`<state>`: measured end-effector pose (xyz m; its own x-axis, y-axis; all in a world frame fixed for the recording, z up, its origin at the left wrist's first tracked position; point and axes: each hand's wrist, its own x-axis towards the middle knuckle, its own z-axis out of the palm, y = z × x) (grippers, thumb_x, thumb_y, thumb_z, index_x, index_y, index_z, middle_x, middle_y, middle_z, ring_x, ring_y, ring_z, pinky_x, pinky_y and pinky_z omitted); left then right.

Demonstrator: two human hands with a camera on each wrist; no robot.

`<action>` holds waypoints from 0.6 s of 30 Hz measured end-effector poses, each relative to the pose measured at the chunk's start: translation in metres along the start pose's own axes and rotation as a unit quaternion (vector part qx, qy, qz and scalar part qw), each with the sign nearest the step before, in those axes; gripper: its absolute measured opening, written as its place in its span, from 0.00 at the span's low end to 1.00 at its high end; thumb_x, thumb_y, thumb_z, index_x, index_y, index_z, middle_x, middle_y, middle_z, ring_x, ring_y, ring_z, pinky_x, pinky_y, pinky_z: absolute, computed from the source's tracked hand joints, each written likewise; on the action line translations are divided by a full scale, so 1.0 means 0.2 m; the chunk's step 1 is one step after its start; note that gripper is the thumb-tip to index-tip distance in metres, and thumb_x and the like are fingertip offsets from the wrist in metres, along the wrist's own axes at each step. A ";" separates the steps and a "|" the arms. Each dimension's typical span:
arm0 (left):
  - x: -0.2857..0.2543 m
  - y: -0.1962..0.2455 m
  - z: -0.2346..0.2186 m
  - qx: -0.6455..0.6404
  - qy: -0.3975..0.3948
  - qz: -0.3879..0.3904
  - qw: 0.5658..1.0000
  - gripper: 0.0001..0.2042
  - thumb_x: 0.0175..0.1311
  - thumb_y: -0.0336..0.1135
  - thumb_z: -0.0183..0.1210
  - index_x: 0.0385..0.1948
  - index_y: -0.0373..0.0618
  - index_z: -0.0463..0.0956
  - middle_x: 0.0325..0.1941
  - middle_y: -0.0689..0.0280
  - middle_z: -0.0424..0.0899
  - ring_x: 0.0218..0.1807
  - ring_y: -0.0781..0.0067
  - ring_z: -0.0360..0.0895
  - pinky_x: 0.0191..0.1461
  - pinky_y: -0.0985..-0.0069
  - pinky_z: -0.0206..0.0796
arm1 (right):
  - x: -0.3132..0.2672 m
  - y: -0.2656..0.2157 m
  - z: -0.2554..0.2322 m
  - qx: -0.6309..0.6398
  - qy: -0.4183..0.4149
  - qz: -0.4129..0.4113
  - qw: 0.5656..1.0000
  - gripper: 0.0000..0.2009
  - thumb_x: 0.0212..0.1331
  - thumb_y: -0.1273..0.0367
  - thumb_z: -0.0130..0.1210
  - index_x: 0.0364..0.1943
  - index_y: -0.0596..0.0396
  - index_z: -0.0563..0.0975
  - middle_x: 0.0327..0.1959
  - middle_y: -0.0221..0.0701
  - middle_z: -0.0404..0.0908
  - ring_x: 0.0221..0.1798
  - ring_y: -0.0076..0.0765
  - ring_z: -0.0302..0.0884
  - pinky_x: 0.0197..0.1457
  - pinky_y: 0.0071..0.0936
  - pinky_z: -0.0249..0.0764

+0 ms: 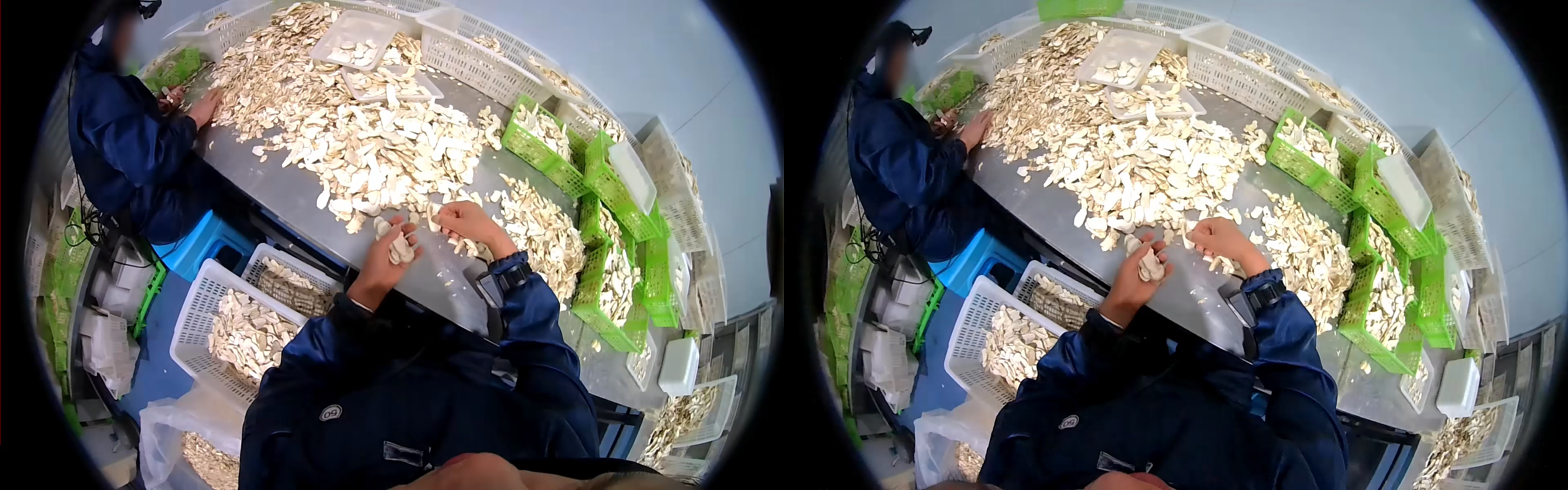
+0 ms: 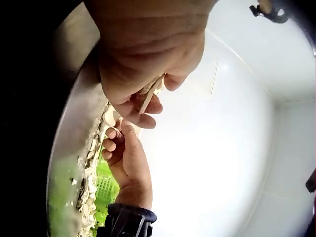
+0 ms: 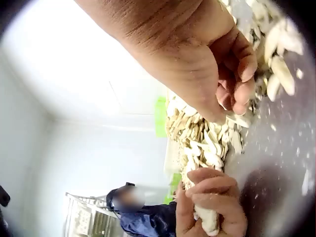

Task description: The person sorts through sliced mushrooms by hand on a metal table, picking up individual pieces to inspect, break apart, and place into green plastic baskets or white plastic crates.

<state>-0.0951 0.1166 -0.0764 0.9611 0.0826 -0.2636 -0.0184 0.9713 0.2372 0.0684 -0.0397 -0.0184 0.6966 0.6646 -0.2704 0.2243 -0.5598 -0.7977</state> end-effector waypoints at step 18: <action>0.16 -0.04 -0.01 0.055 -0.093 0.037 0.994 0.22 0.72 0.31 0.52 0.65 0.53 0.60 0.67 0.63 0.69 0.62 0.65 0.72 0.67 0.59 0.65 | 0.11 -0.10 -0.07 0.028 -0.027 -0.052 0.998 0.12 0.61 0.62 0.60 0.26 0.55 0.77 0.18 0.16 0.69 0.24 0.14 0.64 0.26 0.21 0.62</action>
<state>-0.0654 0.1130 -0.0888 0.9927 0.1004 -0.0675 -0.0704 0.9331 0.3526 0.0892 -0.0204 -0.0008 0.6337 0.7438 -0.2126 0.2538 -0.4595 -0.8512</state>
